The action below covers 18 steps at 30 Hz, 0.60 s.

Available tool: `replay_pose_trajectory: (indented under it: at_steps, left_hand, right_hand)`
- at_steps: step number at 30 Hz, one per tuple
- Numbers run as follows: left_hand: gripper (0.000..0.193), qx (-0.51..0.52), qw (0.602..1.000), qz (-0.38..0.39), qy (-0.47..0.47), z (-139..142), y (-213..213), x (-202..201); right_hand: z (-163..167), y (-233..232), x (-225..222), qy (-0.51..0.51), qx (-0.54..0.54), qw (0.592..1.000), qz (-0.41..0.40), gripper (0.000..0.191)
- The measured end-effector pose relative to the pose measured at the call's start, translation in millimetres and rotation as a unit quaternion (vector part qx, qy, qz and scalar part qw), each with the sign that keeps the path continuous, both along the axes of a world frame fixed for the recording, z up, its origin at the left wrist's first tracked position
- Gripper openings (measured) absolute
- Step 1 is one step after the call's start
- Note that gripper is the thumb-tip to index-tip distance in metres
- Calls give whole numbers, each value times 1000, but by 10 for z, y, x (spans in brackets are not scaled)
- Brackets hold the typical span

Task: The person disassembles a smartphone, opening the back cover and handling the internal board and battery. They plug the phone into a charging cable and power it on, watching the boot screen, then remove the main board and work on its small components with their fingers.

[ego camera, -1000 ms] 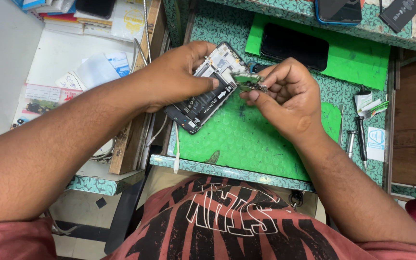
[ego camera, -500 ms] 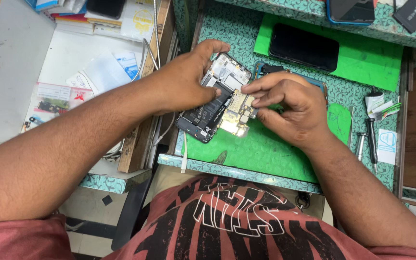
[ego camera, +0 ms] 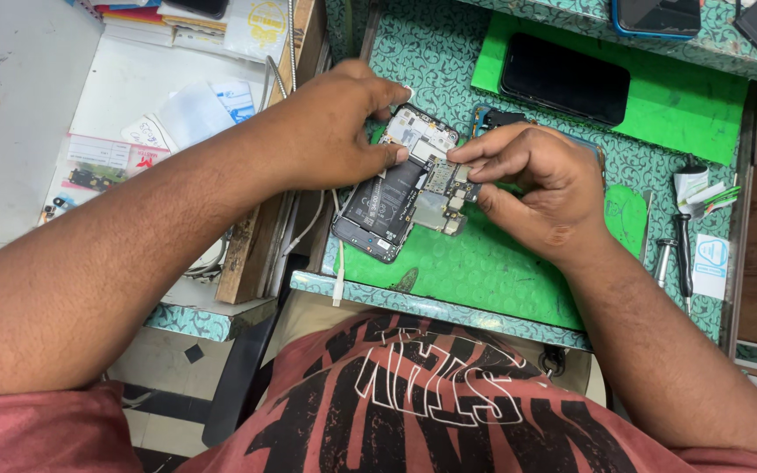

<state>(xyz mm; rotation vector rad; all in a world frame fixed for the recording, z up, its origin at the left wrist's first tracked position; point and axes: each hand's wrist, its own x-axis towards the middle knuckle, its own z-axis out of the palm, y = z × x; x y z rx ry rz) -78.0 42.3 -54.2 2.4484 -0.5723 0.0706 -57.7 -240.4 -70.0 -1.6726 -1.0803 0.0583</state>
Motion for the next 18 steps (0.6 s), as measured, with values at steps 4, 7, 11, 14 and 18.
replay_pose_trajectory:
  at_steps: [4,7,11,14,18]
  left_hand:
    - [50,-70,996,-58,-12,202,71,-28]
    - [46,-132,976,-170,36,368,114,-15]
    - [47,-156,953,-246,83,476,68,-70]
    - [43,-159,951,-246,99,520,19,-82]
    - [34,-155,955,-238,90,534,-13,-67]
  right_hand:
    - [-50,-34,14,42,15,999,6,18]
    - [-67,-46,25,70,18,997,7,18]
    - [-85,-49,27,130,38,991,15,16]
    - [-95,-45,51,163,60,984,33,17]
    - [-108,-64,82,192,68,978,45,19]
